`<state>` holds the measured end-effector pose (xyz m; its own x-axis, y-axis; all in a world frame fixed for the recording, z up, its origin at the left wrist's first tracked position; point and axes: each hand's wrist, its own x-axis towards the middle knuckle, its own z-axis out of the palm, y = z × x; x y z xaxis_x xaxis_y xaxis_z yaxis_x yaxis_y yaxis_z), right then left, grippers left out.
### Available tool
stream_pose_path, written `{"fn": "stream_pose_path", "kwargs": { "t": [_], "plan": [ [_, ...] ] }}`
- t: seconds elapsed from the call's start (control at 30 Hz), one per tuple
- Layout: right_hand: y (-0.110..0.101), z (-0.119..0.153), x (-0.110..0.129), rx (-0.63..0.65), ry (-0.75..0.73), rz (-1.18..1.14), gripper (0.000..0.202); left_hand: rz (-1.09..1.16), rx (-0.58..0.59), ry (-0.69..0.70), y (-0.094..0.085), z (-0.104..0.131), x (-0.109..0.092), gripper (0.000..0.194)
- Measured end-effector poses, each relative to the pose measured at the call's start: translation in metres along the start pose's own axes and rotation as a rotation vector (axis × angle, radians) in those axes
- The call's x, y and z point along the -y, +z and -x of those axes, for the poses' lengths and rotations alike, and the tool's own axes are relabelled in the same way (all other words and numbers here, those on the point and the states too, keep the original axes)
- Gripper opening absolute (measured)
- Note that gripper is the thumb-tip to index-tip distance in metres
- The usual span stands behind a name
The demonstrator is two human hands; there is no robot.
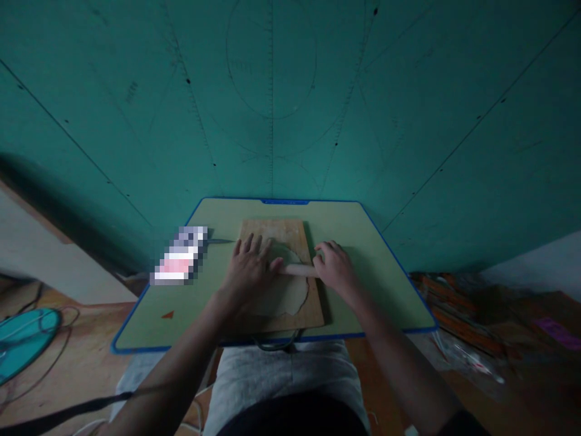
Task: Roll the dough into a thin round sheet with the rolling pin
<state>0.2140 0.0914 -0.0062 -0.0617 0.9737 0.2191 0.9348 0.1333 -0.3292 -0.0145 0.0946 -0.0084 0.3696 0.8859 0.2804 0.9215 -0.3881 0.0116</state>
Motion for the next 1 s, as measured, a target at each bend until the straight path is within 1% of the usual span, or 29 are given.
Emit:
{"fn": "stream_pose_path", "kwargs": {
  "t": [0.13,0.23,0.33,0.37,0.43,0.57,0.67,0.77,0.83,0.87,0.93,1.0],
  "plan": [
    [-0.004,-0.025,-0.001,0.022,0.05,0.062,0.021,0.0,0.048,-0.061,-0.004,-0.026,-0.003,0.053],
    [-0.007,-0.041,-0.001,0.02,0.074,0.084,0.021,0.008,0.06,-0.082,-0.004,-0.042,-0.002,0.047],
    [-0.007,-0.044,0.0,0.019,0.084,0.092,0.022,0.003,0.055,-0.082,-0.005,-0.044,-0.003,0.045],
    [-0.007,-0.04,0.001,0.023,0.082,0.092,0.022,0.001,0.052,-0.079,-0.006,-0.04,-0.004,0.046],
    [-0.004,-0.025,0.002,0.03,0.06,0.086,0.023,0.005,0.029,-0.063,-0.007,-0.024,-0.007,0.047],
    [0.003,0.018,0.003,-0.005,-0.05,0.07,0.025,0.069,-0.079,0.018,-0.005,0.026,-0.015,0.048],
    [0.004,0.043,0.004,-0.1,-0.186,0.039,0.028,0.095,-0.102,0.046,-0.002,0.057,-0.016,0.035],
    [0.0,0.055,0.01,-0.269,-0.32,-0.061,0.034,0.107,-0.135,0.022,-0.003,0.073,-0.003,0.029],
    [-0.003,0.057,0.017,-0.364,-0.383,-0.147,0.038,0.147,-0.118,-0.056,-0.009,0.079,0.01,0.029],
    [-0.003,0.056,0.021,-0.389,-0.406,-0.187,0.038,0.173,-0.103,-0.13,-0.013,0.082,0.017,0.029],
    [-0.001,0.053,0.03,-0.395,-0.438,-0.243,0.038,0.23,-0.062,-0.334,-0.022,0.087,0.029,0.029],
    [0.006,0.046,0.038,-0.349,-0.447,-0.251,0.04,0.317,-0.028,-0.522,-0.027,0.093,0.036,0.034]
  ]
}}
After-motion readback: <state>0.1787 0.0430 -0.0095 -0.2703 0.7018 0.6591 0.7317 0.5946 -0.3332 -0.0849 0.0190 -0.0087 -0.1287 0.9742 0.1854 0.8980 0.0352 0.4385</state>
